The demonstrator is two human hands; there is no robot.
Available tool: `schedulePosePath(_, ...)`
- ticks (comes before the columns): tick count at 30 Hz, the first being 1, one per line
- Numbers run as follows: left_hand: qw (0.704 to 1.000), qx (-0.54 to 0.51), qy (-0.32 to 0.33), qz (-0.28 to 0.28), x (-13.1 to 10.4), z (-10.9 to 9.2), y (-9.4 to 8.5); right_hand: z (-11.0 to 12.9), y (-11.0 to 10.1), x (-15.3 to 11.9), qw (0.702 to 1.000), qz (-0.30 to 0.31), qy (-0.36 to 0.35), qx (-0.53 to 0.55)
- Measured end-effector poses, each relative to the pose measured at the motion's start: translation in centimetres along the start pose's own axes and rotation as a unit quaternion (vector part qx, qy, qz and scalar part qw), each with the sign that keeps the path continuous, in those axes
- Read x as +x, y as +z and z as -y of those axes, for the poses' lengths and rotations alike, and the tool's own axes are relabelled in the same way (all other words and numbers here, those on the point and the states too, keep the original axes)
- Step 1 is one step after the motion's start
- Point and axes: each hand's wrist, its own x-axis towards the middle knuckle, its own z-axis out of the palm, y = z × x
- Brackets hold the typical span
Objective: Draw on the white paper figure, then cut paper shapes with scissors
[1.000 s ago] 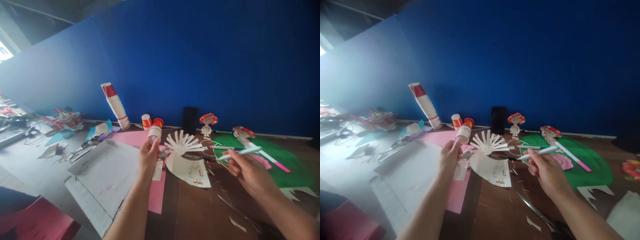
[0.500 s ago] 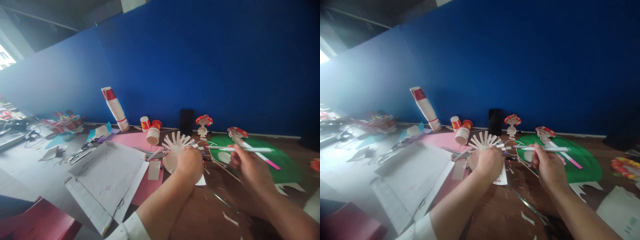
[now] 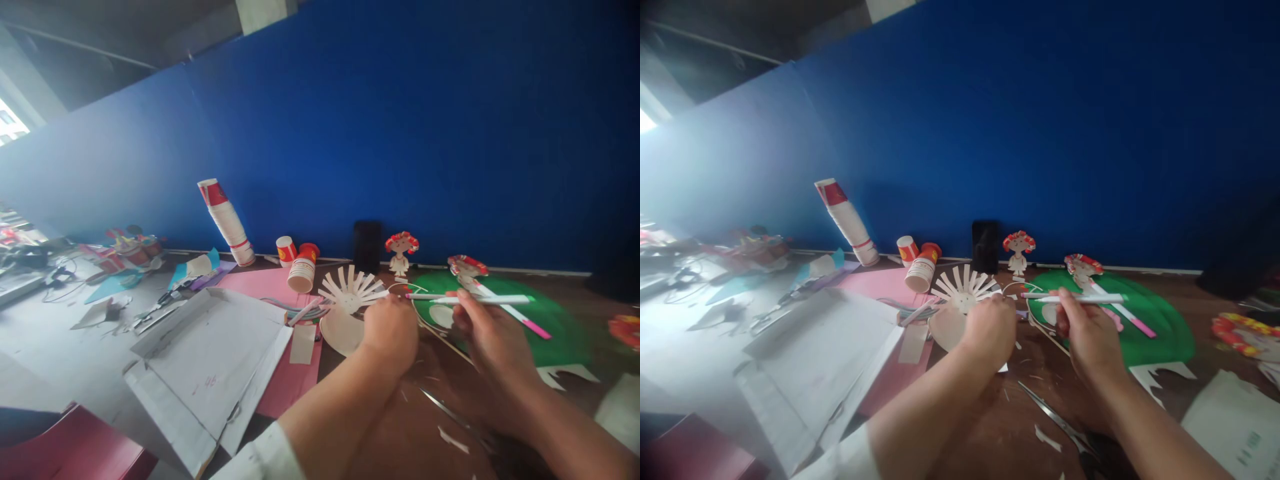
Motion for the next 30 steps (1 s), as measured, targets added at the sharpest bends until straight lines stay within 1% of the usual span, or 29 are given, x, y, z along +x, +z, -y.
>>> schedulePosePath(1,1.000,0.020,-0.009,0.000,-0.8,0.9,-1.6,0.1,0.1,0.0,1.000,0.000,0.003,0.018)
schedulePosePath(2,0.999,0.032,-0.023,-0.013,-1.6,2.2,-3.3,0.1,0.2,-0.1,0.999,0.001,0.005,0.036)
schedulePosePath(3,0.997,0.046,-0.052,-0.039,-2.2,3.8,-5.0,0.1,0.4,-0.1,0.999,0.003,0.008,0.051)
schedulePosePath(4,0.990,0.056,-0.108,-0.077,-2.7,5.7,-6.6,0.1,0.5,0.0,0.998,0.003,0.010,0.059)
schedulePosePath(5,0.981,0.061,-0.157,-0.099,-3.0,7.7,-7.9,-0.1,0.6,0.0,0.998,0.003,0.010,0.062)
schedulePosePath(6,0.973,0.063,-0.200,-0.098,-3.2,9.7,-8.8,-0.2,0.7,0.1,0.998,0.001,0.008,0.063)
schedulePosePath(7,0.968,0.063,-0.229,-0.078,-3.3,11.6,-9.3,-0.5,0.6,0.1,0.998,-0.001,0.005,0.063)
schedulePosePath(8,0.968,0.057,-0.239,-0.044,-3.4,13.2,-9.4,-0.8,0.6,0.2,0.998,0.001,0.002,0.055)
schedulePosePath(9,0.968,0.050,-0.245,-0.008,-3.5,14.5,-9.1,-1.0,0.4,0.2,0.999,0.000,-0.002,0.045)
schedulePosePath(11,0.964,0.042,-0.259,0.037,-3.5,16.1,-7.7,-1.6,0.1,0.3,1.000,0.020,-0.001,0.000)
schedulePosePath(13,0.965,0.039,-0.257,0.044,-3.5,16.5,-5.9,-2.0,-0.1,0.4,1.000,0.029,-0.006,-0.002)
schedulePosePath(16,0.963,0.028,-0.263,0.042,-3.4,16.1,-3.8,-2.4,0.0,0.6,0.999,0.022,-0.012,0.034)
schedulePosePath(18,0.961,0.011,-0.275,0.025,-3.1,16.1,-3.2,-2.6,0.2,0.6,0.999,0.017,-0.011,0.038)
schedulePosePath(20,0.957,-0.017,-0.290,-0.002,-2.8,16.3,-3.1,-2.5,0.4,0.6,0.999,0.017,-0.011,0.038)
schedulePosePath(23,0.942,-0.082,-0.318,-0.062,-3.0,17.3,-3.9,-2.1,0.4,0.4,0.999,0.021,-0.011,0.034)
schedulePosePath(25,0.929,-0.133,-0.324,-0.117,-4.0,18.0,-4.9,-1.9,0.4,0.3,0.999,0.023,-0.012,0.027)
schedulePosePath(26,0.915,-0.175,-0.326,-0.160,-4.8,18.4,-5.4,-1.8,0.3,0.3,0.999,0.024,-0.014,0.024)
schedulePosePath(27,0.862,-0.298,-0.323,-0.253,-5.7,18.9,-5.9,-1.8,0.3,0.3,0.999,0.024,-0.016,0.023)
schedulePosePath(28,0.801,-0.400,-0.309,-0.320,-6.8,19.3,-6.3,-1.9,0.3,0.3,0.999,0.024,-0.019,0.024)
schedulePosePath(29,0.754,-0.460,-0.303,-0.359,-7.9,19.7,-6.7,-2.0,0.3,0.3,0.999,0.025,-0.022,0.026)
schedulePosePath(30,0.725,-0.487,-0.312,-0.374,-8.9,20.1,-6.9,-2.2,0.4,0.4,0.999,0.026,-0.025,0.028)
